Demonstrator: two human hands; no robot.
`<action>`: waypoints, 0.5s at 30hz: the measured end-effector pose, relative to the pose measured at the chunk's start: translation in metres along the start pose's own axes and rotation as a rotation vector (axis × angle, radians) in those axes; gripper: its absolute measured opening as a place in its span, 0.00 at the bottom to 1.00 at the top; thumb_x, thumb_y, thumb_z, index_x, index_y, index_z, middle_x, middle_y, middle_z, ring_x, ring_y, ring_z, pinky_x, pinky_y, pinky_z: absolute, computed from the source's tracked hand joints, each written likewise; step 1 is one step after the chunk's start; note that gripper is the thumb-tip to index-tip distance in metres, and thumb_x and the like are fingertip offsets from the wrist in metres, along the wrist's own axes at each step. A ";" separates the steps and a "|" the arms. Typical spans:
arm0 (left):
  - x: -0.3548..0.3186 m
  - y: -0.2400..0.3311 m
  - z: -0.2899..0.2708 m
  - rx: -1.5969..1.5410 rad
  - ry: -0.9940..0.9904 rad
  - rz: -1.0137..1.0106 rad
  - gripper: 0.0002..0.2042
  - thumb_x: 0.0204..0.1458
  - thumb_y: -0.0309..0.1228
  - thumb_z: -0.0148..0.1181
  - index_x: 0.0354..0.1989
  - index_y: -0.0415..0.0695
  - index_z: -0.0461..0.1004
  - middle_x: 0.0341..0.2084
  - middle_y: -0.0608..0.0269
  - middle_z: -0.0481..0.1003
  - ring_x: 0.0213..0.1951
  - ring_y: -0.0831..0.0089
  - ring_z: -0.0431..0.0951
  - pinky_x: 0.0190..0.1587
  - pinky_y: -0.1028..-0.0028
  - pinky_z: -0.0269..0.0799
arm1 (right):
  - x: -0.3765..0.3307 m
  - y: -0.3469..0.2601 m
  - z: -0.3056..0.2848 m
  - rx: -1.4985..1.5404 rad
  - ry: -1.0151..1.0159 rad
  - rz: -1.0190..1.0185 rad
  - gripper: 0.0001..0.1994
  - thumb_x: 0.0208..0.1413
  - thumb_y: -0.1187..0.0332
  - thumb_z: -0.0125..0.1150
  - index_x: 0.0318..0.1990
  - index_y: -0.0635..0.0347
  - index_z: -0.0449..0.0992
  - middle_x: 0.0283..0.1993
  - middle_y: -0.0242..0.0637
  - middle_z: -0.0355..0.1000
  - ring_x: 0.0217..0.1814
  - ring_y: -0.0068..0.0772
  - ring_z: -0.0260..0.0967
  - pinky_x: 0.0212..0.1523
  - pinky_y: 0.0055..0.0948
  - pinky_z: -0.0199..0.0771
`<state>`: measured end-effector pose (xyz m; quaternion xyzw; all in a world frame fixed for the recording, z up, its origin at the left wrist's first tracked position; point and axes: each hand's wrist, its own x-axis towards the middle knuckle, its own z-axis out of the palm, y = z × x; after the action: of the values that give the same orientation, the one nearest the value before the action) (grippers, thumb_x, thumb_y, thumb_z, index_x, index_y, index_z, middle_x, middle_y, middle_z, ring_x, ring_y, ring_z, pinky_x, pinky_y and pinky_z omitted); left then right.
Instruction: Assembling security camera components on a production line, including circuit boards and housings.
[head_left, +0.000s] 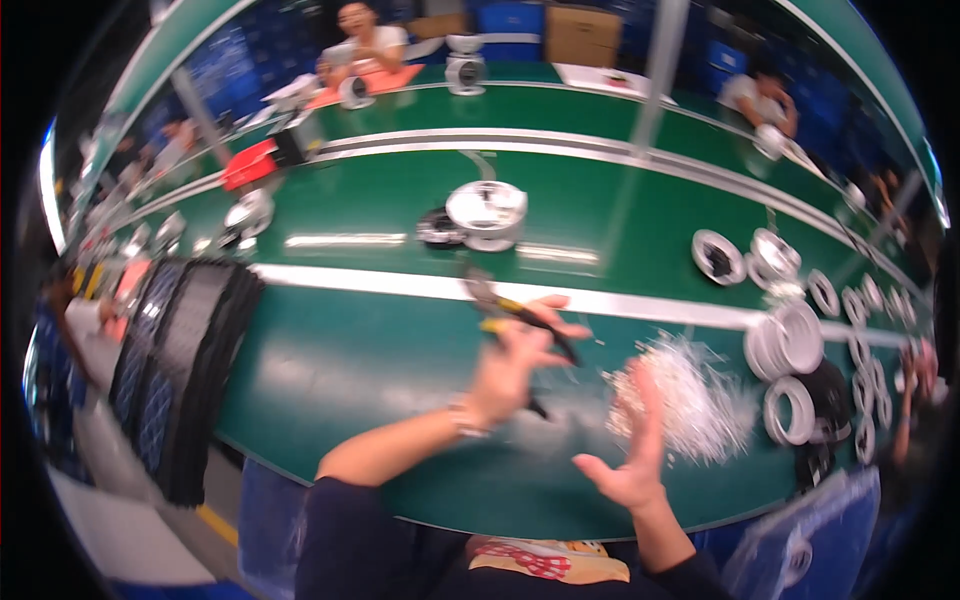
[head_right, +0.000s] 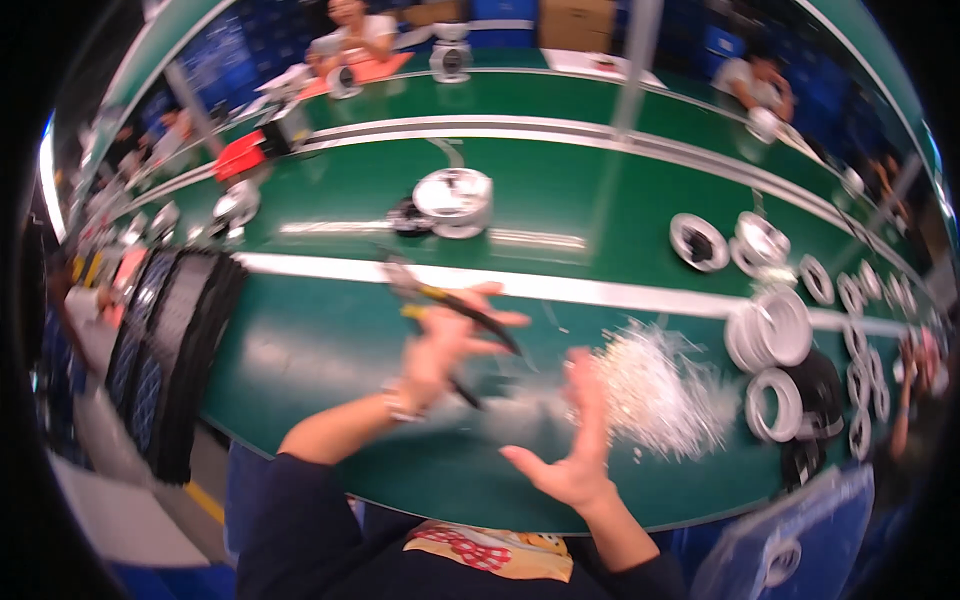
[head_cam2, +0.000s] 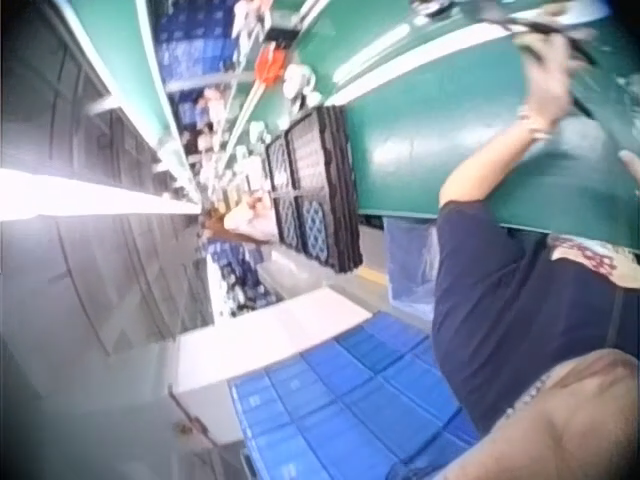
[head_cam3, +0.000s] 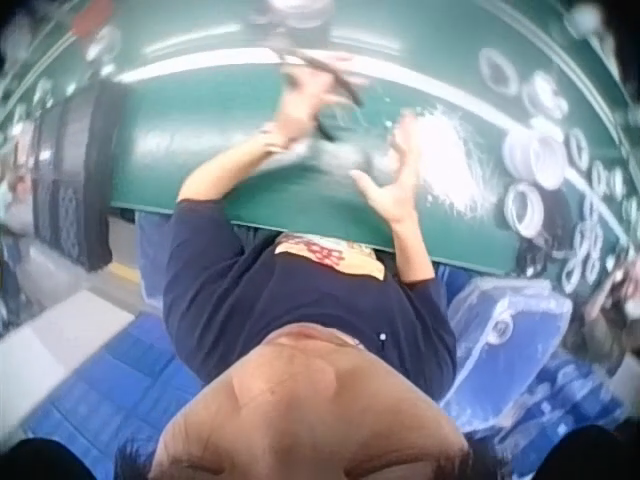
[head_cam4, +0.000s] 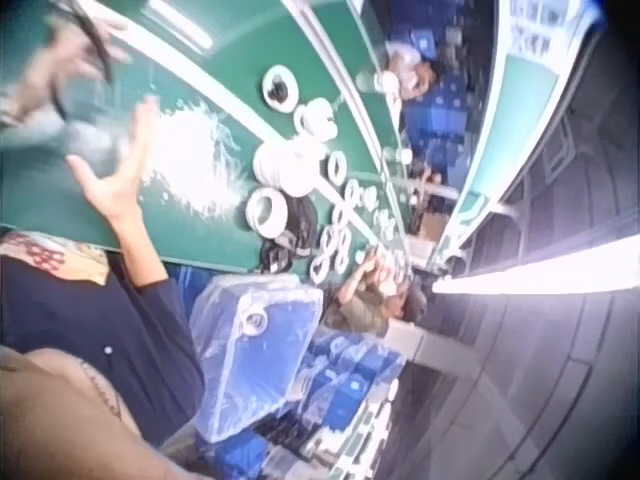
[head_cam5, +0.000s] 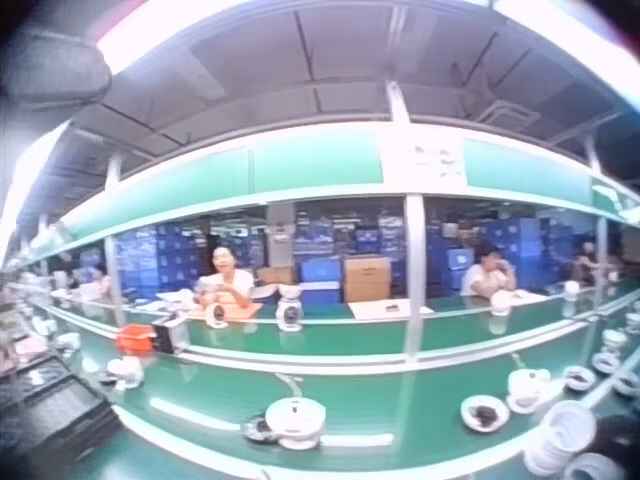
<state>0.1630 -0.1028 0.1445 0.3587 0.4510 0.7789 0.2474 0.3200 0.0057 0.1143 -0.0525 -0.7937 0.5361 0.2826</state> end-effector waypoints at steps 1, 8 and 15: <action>-0.003 -0.019 0.007 -0.050 0.036 -0.045 0.17 0.55 0.38 0.38 0.44 0.36 0.58 0.51 0.52 0.55 0.46 0.65 0.68 0.36 0.70 0.74 | 0.009 -0.005 0.004 -0.091 0.074 -0.079 0.52 0.30 0.52 0.69 0.60 0.62 0.42 0.64 0.45 0.39 0.65 0.40 0.39 0.56 0.42 0.50; -0.001 -0.066 0.039 0.511 -0.283 -0.031 0.26 0.51 0.42 0.45 0.47 0.31 0.50 0.53 0.23 0.24 0.58 0.40 0.42 0.56 0.67 0.49 | 0.009 0.032 0.006 0.424 -0.013 0.199 0.55 0.27 0.57 0.71 0.61 0.64 0.38 0.62 0.43 0.43 0.64 0.38 0.41 0.60 0.33 0.44; 0.010 -0.050 0.027 0.735 -0.566 -0.281 0.24 0.54 0.48 0.35 0.41 0.33 0.55 0.53 0.23 0.36 0.41 0.44 0.67 0.47 0.63 0.60 | -0.003 0.067 0.023 0.372 0.151 0.203 0.38 0.36 0.76 0.60 0.58 0.65 0.47 0.53 0.39 0.55 0.54 0.30 0.55 0.53 0.27 0.55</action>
<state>0.1811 -0.0576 0.1131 0.5559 0.6553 0.3989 0.3201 0.2959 0.0140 0.0485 -0.1189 -0.6483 0.6936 0.2907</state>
